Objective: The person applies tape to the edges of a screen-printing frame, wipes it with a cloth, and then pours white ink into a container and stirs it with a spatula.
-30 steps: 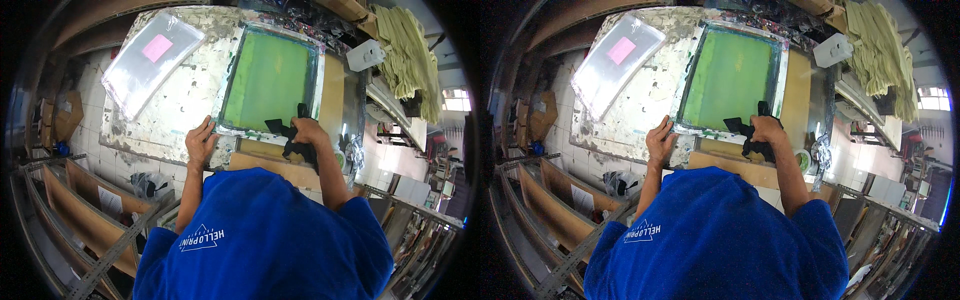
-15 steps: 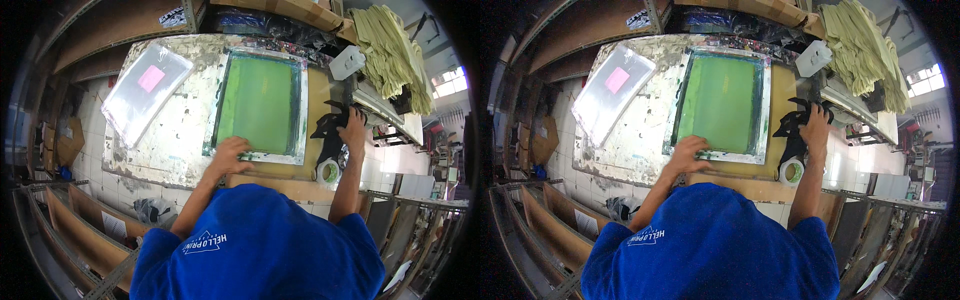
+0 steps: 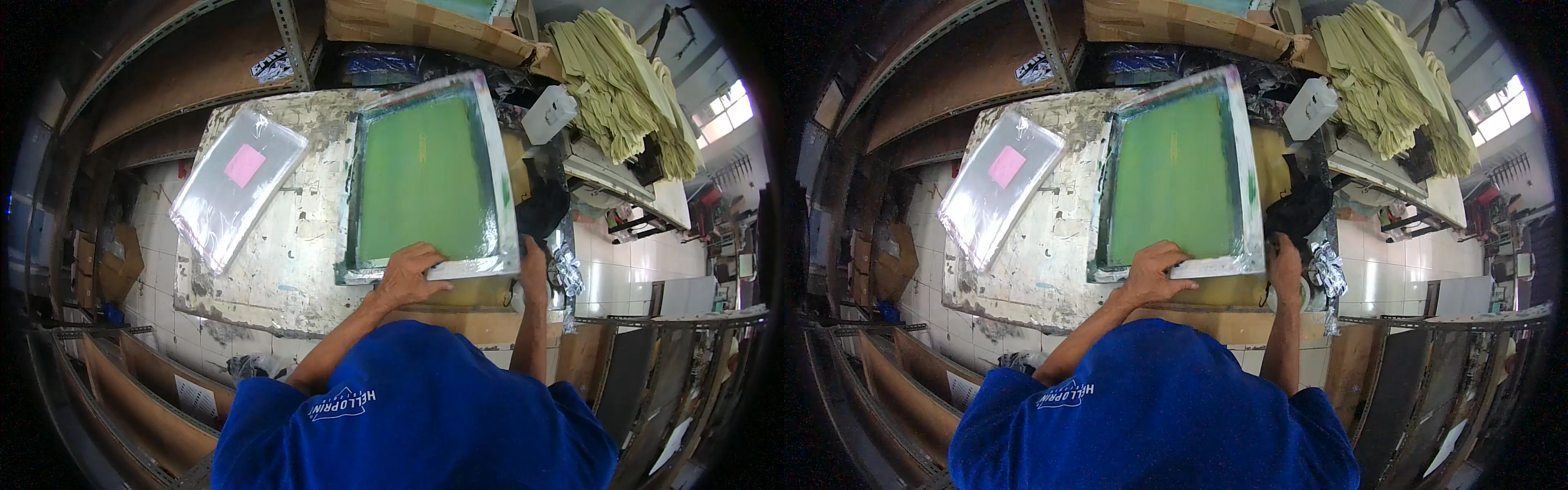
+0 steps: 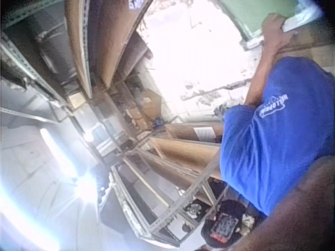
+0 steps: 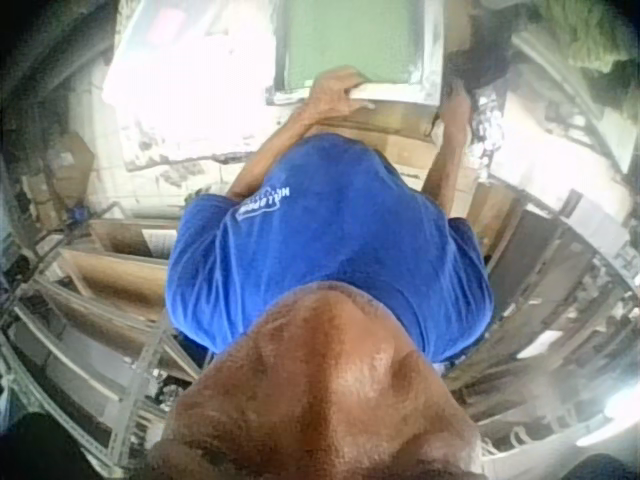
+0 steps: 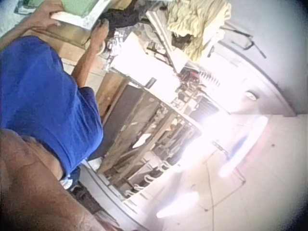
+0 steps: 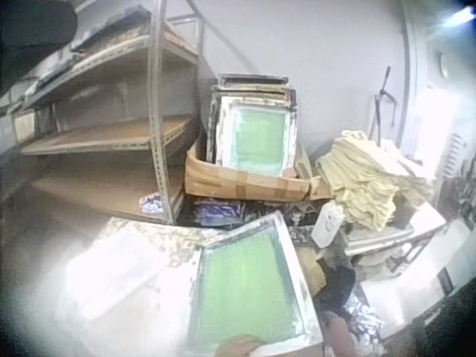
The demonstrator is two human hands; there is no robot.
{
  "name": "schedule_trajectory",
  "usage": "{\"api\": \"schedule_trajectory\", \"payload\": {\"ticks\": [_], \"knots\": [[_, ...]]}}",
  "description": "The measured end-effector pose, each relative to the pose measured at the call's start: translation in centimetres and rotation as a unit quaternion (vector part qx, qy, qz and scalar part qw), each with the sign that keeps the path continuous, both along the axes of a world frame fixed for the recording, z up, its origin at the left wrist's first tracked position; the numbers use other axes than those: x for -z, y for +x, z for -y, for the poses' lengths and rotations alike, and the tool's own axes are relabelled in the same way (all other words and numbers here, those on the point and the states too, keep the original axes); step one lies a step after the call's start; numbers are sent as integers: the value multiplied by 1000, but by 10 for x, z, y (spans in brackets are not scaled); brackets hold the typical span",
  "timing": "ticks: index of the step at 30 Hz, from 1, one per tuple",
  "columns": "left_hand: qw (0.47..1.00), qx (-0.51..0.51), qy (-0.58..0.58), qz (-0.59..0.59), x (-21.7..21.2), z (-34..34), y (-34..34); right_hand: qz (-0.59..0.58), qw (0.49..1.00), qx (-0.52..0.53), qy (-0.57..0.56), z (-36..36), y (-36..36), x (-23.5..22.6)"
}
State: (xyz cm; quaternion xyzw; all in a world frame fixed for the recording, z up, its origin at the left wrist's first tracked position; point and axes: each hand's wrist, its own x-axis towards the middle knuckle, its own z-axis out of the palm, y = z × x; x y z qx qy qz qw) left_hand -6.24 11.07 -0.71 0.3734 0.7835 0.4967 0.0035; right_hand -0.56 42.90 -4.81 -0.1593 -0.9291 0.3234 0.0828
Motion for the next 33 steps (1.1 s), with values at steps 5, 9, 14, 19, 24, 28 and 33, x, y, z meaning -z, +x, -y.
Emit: {"api": "schedule_trajectory", "payload": {"ticks": [5,9,14,19,24,28,33], "knots": [[929,-49,336,145,-56,11,-7,63,977,-62,-192,64,-24,31],[761,-69,589,264,-54,36,-2,149,743,71,-648,150,-47,15],[765,-155,573,250,-22,97,1,160,743,11,-650,146,-69,3],[776,-221,475,351,14,121,47,126,806,-47,-576,105,-60,14],[703,-215,450,506,43,127,79,108,844,-12,-525,78,-17,49],[683,-186,455,540,75,141,80,128,859,-21,-495,60,-2,63],[672,-275,307,615,68,132,74,134,904,14,-405,60,5,61]]}}
